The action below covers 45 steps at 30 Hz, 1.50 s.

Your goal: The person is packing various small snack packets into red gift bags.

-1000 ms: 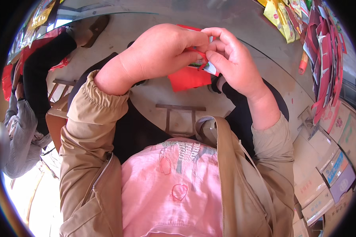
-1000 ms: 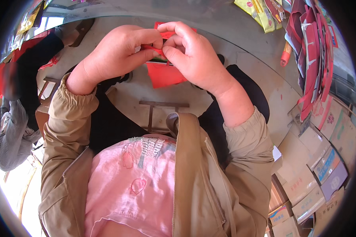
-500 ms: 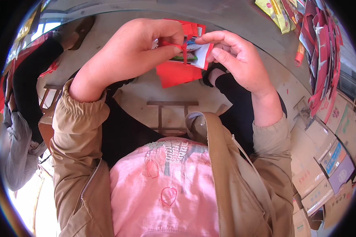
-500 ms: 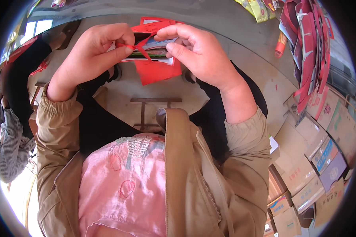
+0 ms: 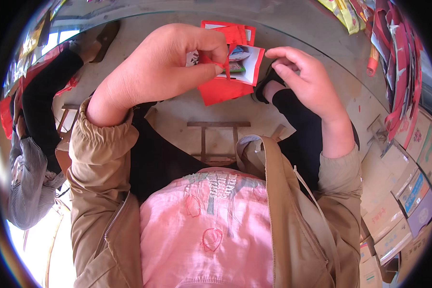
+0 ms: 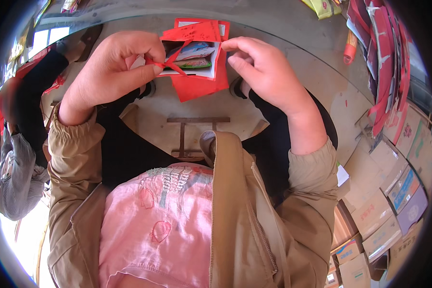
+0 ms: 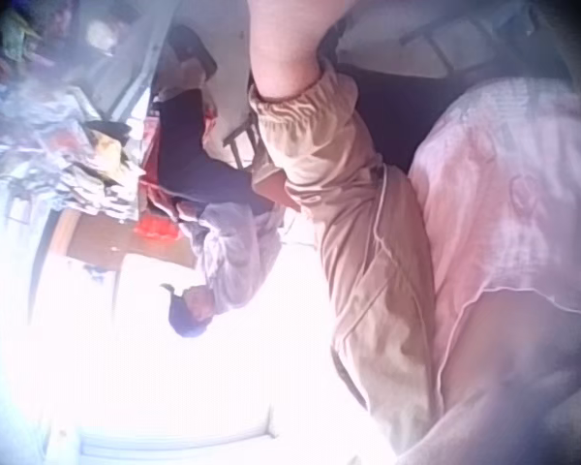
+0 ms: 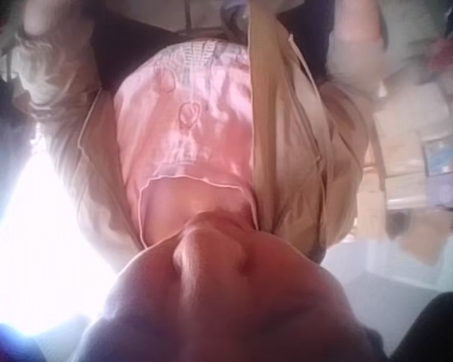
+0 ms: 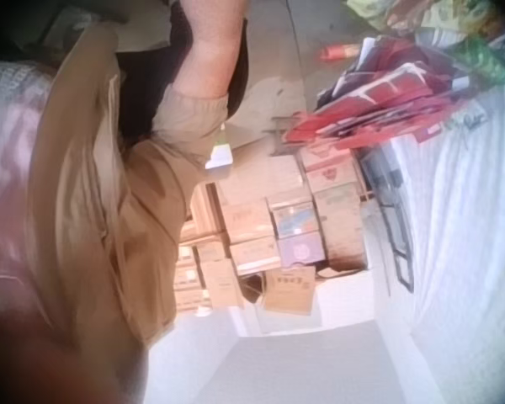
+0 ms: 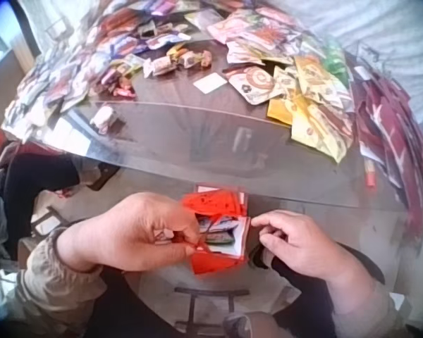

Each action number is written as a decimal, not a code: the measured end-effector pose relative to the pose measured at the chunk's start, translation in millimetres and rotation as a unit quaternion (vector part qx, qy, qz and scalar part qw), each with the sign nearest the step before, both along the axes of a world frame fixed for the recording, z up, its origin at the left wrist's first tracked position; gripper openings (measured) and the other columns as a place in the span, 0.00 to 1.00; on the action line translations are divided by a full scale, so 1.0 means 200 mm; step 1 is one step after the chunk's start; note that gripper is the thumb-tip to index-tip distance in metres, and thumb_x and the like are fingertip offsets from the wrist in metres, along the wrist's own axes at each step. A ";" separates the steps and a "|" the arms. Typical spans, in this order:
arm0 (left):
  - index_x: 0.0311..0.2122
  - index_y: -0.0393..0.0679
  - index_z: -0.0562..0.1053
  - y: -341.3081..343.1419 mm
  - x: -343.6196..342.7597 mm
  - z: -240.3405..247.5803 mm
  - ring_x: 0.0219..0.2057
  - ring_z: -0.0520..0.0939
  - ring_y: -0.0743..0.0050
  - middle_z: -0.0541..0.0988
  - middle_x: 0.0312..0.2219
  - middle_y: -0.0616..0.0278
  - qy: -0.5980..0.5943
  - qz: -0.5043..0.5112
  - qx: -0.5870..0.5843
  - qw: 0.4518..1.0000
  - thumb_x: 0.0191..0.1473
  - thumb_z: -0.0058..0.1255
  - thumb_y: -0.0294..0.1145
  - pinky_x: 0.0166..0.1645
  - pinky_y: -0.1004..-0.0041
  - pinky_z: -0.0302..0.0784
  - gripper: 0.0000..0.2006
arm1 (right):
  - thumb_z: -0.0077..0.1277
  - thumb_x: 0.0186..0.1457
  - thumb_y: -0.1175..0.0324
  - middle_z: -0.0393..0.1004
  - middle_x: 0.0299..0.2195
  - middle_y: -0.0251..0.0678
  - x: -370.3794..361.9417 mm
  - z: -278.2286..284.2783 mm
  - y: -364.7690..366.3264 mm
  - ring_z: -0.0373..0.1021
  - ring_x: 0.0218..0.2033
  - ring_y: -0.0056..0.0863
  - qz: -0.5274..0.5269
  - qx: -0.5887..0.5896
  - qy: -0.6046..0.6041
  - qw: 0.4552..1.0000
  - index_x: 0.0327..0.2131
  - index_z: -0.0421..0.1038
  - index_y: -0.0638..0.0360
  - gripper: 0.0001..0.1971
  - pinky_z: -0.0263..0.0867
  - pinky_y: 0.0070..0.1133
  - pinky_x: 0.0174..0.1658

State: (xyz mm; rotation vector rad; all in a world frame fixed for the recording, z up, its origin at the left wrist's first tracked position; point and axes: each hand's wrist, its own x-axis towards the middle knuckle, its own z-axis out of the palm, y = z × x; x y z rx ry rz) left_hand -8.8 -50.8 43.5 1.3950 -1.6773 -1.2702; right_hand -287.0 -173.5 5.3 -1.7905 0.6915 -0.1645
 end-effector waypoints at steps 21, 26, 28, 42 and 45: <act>0.31 0.41 0.76 0.06 -0.23 0.05 0.25 0.80 0.58 0.77 0.23 0.53 -0.031 0.006 -0.121 0.992 0.50 0.59 0.29 0.31 0.65 0.74 0.05 | 0.45 0.51 0.77 0.75 0.32 0.45 0.04 0.14 0.01 0.72 0.36 0.49 0.039 -0.345 0.120 0.930 0.34 0.71 0.57 0.07 0.68 0.37 0.38; 0.31 0.39 0.76 0.26 -0.25 0.23 0.25 0.78 0.76 0.78 0.23 0.62 0.063 0.091 -0.080 0.991 0.52 0.57 0.26 0.31 0.72 0.73 0.03 | 0.46 0.58 0.75 0.76 0.35 0.40 0.07 0.18 -0.05 0.76 0.35 0.32 0.030 -0.263 0.148 0.953 0.39 0.72 0.62 0.07 0.69 0.24 0.41; 0.31 0.38 0.76 0.33 -0.22 0.36 0.26 0.78 0.79 0.78 0.23 0.64 0.091 0.125 -0.082 0.985 0.53 0.57 0.25 0.31 0.73 0.73 0.03 | 0.46 0.61 0.73 0.77 0.37 0.35 0.04 0.14 -0.11 0.75 0.36 0.24 -0.008 -0.136 0.042 0.990 0.41 0.73 0.65 0.08 0.68 0.21 0.43; 0.38 0.23 0.75 1.66 0.34 1.58 0.43 0.81 0.52 0.80 0.40 0.42 0.169 0.407 -0.402 0.802 0.58 0.44 0.19 0.58 0.54 0.74 0.09 | 0.47 0.67 0.70 0.77 0.47 0.31 0.01 0.03 -0.19 0.72 0.42 0.16 -0.056 -0.104 -0.029 0.993 0.51 0.73 0.62 0.13 0.65 0.15 0.45; 0.42 0.26 0.74 1.88 0.28 1.59 0.45 0.78 0.59 0.77 0.40 0.51 0.084 0.382 -0.363 0.846 0.64 0.43 0.27 0.55 0.58 0.73 0.12 | 0.48 0.66 0.71 0.78 0.43 0.30 0.01 -0.03 -0.21 0.73 0.41 0.17 -0.064 -0.105 -0.050 0.991 0.50 0.73 0.63 0.12 0.66 0.16 0.44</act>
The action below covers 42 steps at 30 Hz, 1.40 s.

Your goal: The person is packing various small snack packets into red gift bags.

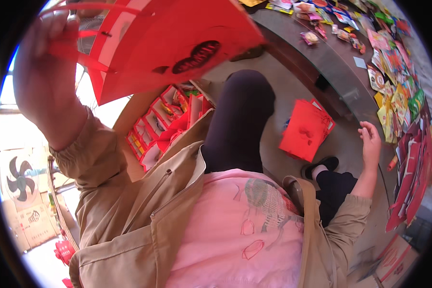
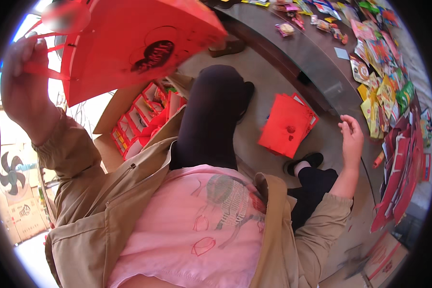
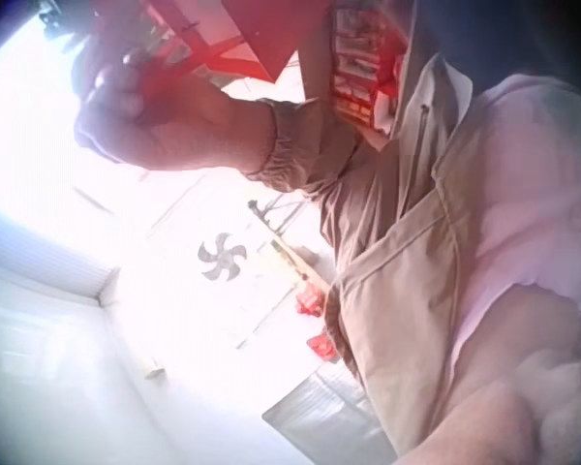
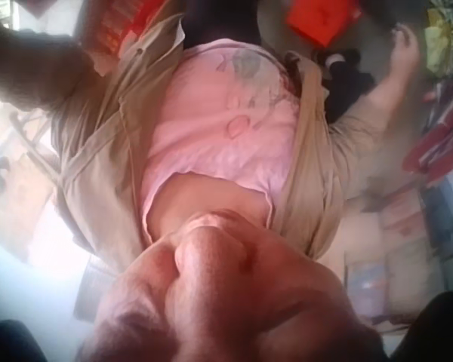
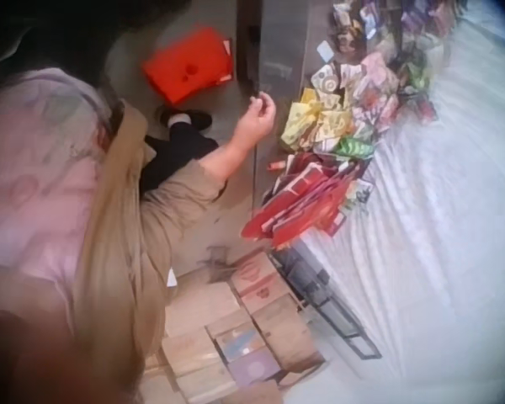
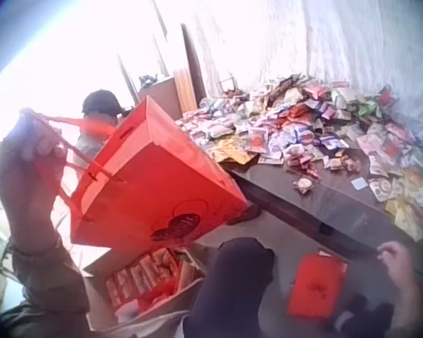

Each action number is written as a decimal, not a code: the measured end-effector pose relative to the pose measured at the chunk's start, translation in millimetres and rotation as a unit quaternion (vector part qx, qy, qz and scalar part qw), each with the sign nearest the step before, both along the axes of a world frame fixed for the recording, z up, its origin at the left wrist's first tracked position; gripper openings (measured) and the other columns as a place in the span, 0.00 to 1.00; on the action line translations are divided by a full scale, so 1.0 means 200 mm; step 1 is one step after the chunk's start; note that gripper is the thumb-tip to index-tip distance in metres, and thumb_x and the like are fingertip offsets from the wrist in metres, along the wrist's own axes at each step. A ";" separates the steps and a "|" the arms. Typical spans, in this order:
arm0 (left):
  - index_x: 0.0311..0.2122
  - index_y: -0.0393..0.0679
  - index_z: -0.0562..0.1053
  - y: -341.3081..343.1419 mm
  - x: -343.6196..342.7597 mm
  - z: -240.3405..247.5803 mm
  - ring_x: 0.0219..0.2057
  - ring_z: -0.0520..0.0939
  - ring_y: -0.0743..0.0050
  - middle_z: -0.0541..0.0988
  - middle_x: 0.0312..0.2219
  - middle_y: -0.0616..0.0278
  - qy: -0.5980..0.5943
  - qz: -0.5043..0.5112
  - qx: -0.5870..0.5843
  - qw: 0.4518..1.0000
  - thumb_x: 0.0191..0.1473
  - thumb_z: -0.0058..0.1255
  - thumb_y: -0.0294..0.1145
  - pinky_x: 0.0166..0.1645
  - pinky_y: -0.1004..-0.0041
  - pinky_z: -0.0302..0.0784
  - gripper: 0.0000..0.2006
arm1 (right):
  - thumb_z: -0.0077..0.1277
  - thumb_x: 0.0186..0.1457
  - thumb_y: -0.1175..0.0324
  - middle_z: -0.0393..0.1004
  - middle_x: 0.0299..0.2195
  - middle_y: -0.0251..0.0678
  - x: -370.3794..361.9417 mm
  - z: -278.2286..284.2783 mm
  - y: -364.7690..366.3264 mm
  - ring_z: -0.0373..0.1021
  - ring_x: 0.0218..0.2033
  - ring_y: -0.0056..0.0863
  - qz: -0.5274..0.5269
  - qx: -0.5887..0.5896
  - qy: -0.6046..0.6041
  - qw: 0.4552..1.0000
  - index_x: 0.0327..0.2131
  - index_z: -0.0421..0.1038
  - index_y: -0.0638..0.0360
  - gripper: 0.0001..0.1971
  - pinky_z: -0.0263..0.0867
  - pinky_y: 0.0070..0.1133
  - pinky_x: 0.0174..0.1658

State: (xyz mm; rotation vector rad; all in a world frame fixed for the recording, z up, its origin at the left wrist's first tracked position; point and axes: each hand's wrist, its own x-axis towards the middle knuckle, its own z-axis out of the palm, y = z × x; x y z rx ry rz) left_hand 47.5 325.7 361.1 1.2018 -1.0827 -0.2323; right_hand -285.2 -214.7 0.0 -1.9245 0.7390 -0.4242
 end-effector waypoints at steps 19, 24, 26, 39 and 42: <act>0.36 0.36 0.77 1.54 0.01 -1.09 0.26 0.72 0.85 0.73 0.24 0.69 0.121 0.651 0.238 0.711 0.61 0.53 0.30 0.32 0.81 0.69 0.07 | 0.47 0.69 0.67 0.79 0.43 0.33 -0.02 -0.14 -0.20 0.70 0.30 0.12 -0.101 0.044 0.002 0.994 0.53 0.71 0.62 0.14 0.66 0.13 0.35; 0.35 0.36 0.77 1.88 -0.05 -1.24 0.24 0.72 0.84 0.74 0.23 0.69 0.124 0.703 0.215 0.666 0.61 0.53 0.30 0.30 0.80 0.69 0.07 | 0.47 0.69 0.67 0.78 0.42 0.32 -0.04 -0.13 -0.21 0.70 0.30 0.12 -0.105 0.042 0.001 0.994 0.53 0.71 0.61 0.14 0.66 0.13 0.35; 0.35 0.38 0.76 1.97 -0.02 -1.34 0.23 0.72 0.82 0.75 0.23 0.68 0.110 0.716 0.241 0.645 0.62 0.53 0.31 0.29 0.80 0.68 0.07 | 0.47 0.69 0.67 0.78 0.42 0.32 -0.06 -0.13 -0.22 0.70 0.30 0.12 -0.114 0.038 0.004 0.993 0.53 0.71 0.62 0.14 0.66 0.13 0.35; 0.36 0.38 0.73 2.33 0.21 -1.35 0.24 0.74 0.80 0.77 0.25 0.66 0.146 0.828 0.084 0.535 0.59 0.53 0.28 0.29 0.77 0.69 0.05 | 0.48 0.68 0.66 0.78 0.41 0.30 -0.07 -0.14 -0.21 0.69 0.30 0.11 -0.125 0.015 0.004 0.992 0.52 0.72 0.61 0.14 0.65 0.13 0.36; 0.35 0.37 0.74 2.49 0.16 -1.44 0.23 0.74 0.79 0.77 0.24 0.65 0.152 0.835 0.105 0.518 0.59 0.53 0.28 0.28 0.76 0.69 0.05 | 0.48 0.68 0.66 0.78 0.40 0.30 -0.05 -0.15 -0.21 0.68 0.29 0.11 -0.121 0.024 0.000 0.992 0.52 0.72 0.61 0.14 0.65 0.13 0.35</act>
